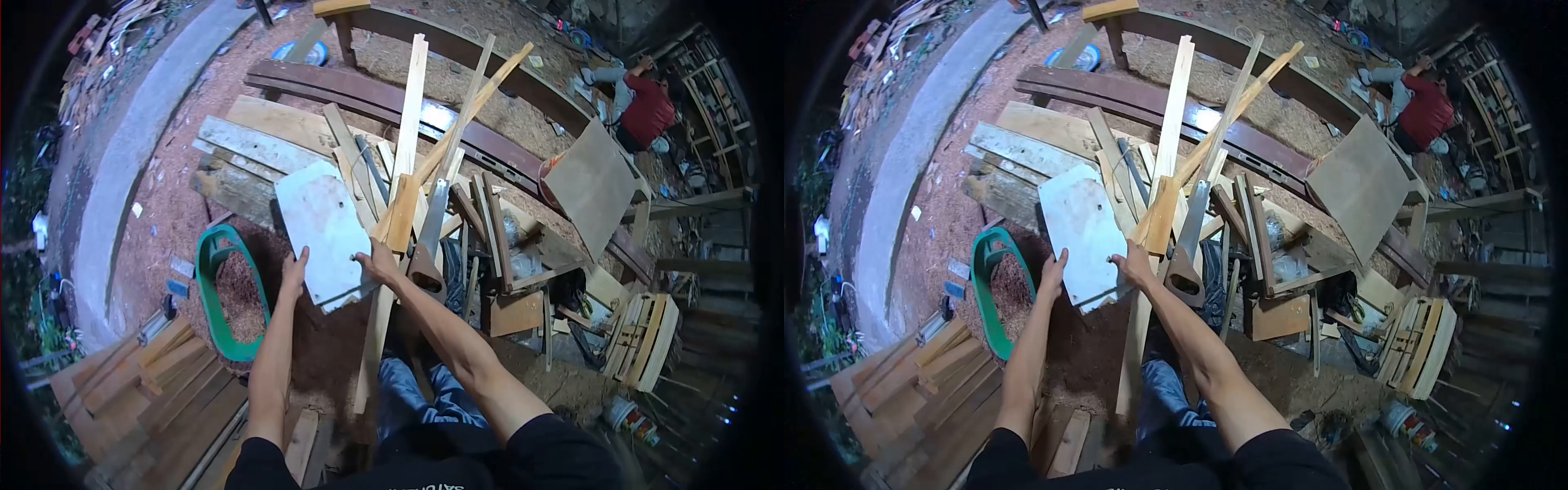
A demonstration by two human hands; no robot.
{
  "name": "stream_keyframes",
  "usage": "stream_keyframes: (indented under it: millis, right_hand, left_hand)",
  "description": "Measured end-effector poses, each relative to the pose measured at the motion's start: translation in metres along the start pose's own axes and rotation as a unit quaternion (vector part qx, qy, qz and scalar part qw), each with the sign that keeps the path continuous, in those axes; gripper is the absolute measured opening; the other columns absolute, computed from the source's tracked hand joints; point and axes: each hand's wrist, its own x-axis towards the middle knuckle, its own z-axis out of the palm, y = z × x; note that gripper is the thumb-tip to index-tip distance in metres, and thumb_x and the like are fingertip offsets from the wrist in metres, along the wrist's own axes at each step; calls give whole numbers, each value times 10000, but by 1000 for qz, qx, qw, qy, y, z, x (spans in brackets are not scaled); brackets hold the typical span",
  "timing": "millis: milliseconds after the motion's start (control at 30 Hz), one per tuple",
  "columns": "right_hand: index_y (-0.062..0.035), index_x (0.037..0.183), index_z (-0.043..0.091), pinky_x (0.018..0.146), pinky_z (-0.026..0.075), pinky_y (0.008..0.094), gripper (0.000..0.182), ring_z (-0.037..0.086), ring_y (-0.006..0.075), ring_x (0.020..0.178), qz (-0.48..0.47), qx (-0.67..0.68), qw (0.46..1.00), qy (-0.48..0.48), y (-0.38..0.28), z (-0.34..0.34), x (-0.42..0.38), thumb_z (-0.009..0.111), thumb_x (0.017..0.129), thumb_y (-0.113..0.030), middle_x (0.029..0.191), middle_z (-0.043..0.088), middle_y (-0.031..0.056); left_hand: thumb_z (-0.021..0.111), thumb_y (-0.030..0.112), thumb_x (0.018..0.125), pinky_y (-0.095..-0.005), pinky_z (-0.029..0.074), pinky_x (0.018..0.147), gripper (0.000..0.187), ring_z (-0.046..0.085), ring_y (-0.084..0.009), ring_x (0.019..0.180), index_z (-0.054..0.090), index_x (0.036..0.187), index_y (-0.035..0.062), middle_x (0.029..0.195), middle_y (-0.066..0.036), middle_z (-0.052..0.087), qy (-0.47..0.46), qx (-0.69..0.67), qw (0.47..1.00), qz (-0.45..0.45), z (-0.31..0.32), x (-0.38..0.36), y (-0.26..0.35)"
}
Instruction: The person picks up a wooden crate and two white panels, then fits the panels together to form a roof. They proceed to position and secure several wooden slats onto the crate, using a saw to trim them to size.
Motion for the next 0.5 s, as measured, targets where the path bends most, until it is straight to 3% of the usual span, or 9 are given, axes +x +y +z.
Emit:
stream_keyframes:
  millis: [200, 300, 333, 367, 500]
  right_hand:
    - [73, 1077, 453, 840, 414, 461, 367, 515, 428, 986, 65, -38, 997, 21, -10, 2, 29, 589, 795, -119, 1022, 541, 291]
    - [86, 1124, 429, 898, 404, 434, 404, 491, 434, 1043, -78, -63, 987, 122, 1, 8, 13, 562, 767, -49, 1092, 504, 317]
    - [59, 1097, 455, 888, 397, 439, 328, 489, 419, 1033, -120, -87, 967, 206, -7, 8, 5, 505, 785, -28, 1075, 509, 296]
    - [52, 1103, 466, 888, 395, 450, 323, 496, 421, 1016, -76, -37, 981, 173, -12, 3, -8, 481, 789, -20, 1054, 526, 277]
    - [-5, 1113, 490, 826, 441, 444, 306, 535, 405, 948, -72, 3, 987, 142, -11, -26, -82, 457, 811, -47, 1007, 557, 235]
  left_hand:
    - [605, 237, 857, -339, 447, 786, 361, 581, -210, 907, 563, 1104, -23, 1024, -141, 623, -2, 114, 993, 7, 4, 50, -7]
    - [612, 163, 846, -339, 437, 803, 345, 570, -212, 935, 542, 1114, -42, 1047, -141, 612, 21, 91, 996, -9, 14, 43, -5]
    - [605, 152, 849, -338, 436, 804, 348, 570, -213, 934, 532, 1124, -47, 1043, -142, 612, 33, 101, 994, 4, 14, 43, -9]
    - [598, 142, 851, -337, 436, 806, 350, 571, -214, 932, 521, 1133, -52, 1039, -142, 611, 44, 110, 993, 18, 16, 40, -13]
    - [607, 92, 833, -345, 432, 830, 407, 549, -256, 975, 469, 1191, -42, 1137, -174, 524, 93, 58, 992, 65, 31, 20, -10]
